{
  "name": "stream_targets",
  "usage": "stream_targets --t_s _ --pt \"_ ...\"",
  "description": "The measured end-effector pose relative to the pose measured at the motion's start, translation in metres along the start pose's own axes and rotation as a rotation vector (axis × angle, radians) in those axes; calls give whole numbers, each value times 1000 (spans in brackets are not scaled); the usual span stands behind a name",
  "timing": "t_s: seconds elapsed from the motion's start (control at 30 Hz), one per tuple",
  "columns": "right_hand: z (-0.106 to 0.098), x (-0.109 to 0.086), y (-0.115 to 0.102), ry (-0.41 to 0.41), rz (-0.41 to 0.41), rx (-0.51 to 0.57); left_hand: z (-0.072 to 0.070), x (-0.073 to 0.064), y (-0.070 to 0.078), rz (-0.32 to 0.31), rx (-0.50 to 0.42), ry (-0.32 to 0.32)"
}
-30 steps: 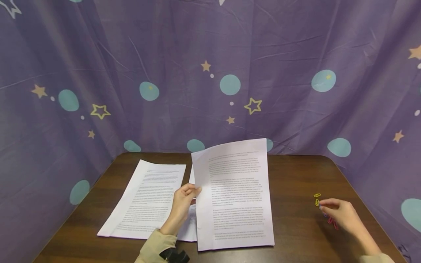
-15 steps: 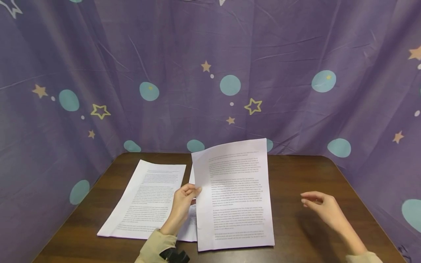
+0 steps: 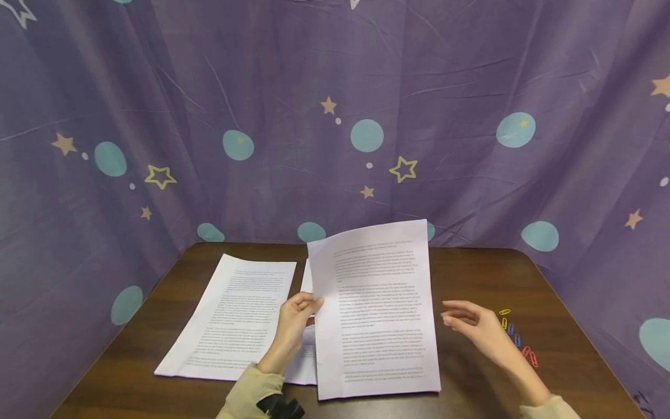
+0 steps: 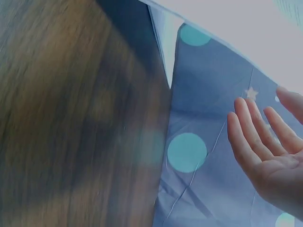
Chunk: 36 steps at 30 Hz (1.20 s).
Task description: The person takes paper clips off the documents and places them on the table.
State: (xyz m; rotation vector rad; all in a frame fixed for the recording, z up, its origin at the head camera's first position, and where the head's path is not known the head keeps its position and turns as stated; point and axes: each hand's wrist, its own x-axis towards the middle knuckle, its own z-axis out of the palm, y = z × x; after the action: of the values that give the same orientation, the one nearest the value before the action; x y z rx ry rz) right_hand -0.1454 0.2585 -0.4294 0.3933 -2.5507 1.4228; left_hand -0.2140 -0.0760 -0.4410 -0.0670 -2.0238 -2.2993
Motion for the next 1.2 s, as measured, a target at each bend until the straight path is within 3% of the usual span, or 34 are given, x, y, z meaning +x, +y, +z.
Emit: stream_targets --t_s 0.27,0.4,0.7,0.97,1.2 --pt "10 2 -2 -7 6 112 4 1 -2 -7 -40 -5" --pt "13 4 -2 1 53 139 6 1 -1 -17 -42 2" --pt "18 4 -6 21 166 83 10 2 -2 -25 -55 -1" --pt "16 3 -5 40 154 48 19 5 -3 -25 -68 -13" --pt "2 -1 -4 72 137 -29 33 12 -4 -4 -25 -43"
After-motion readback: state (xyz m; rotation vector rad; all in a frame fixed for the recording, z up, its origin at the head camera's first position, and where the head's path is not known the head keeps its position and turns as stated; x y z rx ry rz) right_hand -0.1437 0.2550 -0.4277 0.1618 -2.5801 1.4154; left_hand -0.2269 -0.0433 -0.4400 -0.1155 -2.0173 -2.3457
